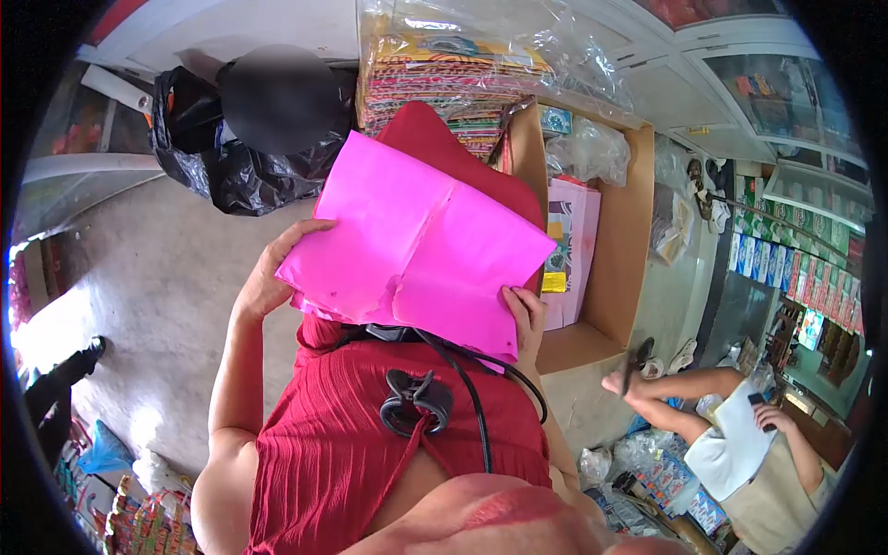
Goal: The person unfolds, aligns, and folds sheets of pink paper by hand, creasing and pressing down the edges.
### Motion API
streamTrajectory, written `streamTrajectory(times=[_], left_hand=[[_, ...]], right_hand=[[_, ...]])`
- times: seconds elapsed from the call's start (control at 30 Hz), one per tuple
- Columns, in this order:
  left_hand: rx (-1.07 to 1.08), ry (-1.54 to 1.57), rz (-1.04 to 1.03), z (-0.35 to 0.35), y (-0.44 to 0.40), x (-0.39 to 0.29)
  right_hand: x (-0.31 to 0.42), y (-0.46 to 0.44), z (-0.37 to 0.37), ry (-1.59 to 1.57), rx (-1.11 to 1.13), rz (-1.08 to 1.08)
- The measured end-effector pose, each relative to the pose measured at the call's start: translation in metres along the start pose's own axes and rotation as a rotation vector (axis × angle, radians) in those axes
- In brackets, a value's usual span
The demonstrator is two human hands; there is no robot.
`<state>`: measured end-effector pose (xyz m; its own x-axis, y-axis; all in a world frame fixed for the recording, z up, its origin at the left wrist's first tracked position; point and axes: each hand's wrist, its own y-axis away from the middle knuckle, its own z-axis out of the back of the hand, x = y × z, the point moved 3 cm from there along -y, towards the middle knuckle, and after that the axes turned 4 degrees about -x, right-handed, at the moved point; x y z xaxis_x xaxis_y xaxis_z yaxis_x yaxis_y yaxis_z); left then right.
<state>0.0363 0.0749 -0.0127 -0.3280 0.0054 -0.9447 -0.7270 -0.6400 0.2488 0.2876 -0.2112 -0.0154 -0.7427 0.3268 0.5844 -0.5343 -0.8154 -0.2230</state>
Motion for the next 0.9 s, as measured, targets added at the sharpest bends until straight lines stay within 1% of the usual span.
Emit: streamTrajectory(times=[0.17,0.2,0.23,0.4,0.47,0.6,0.67,0.77,0.9], left_hand=[[0.027,0.038,0.028,0.003,-0.004,0.001],[0.057,0.049,0.019,0.000,-0.006,0.004],[0.043,0.073,0.028,0.001,-0.007,0.008],[0.064,0.134,0.091,-0.001,-0.019,0.016],[0.121,0.129,0.063,-0.003,-0.027,0.012],[0.151,0.152,0.078,-0.005,-0.038,0.018],[0.199,0.244,0.107,-0.006,-0.041,0.019],[0.229,0.314,0.104,-0.007,-0.045,0.017],[0.225,0.295,0.092,-0.008,-0.047,0.017]], right_hand=[[0.001,-0.004,0.001,0.012,-0.023,-0.005],[0.002,-0.005,0.002,0.009,-0.007,-0.003],[0.002,-0.005,0.002,0.002,0.011,0.000],[0.003,-0.001,0.006,0.007,0.012,-0.075],[0.002,0.001,0.008,0.061,0.012,-0.089],[0.004,0.000,0.011,0.070,0.002,-0.128],[0.004,-0.001,0.012,0.069,0.011,-0.158],[0.002,-0.001,0.012,0.093,0.011,-0.135],[-0.003,0.001,0.012,0.114,0.022,-0.121]])
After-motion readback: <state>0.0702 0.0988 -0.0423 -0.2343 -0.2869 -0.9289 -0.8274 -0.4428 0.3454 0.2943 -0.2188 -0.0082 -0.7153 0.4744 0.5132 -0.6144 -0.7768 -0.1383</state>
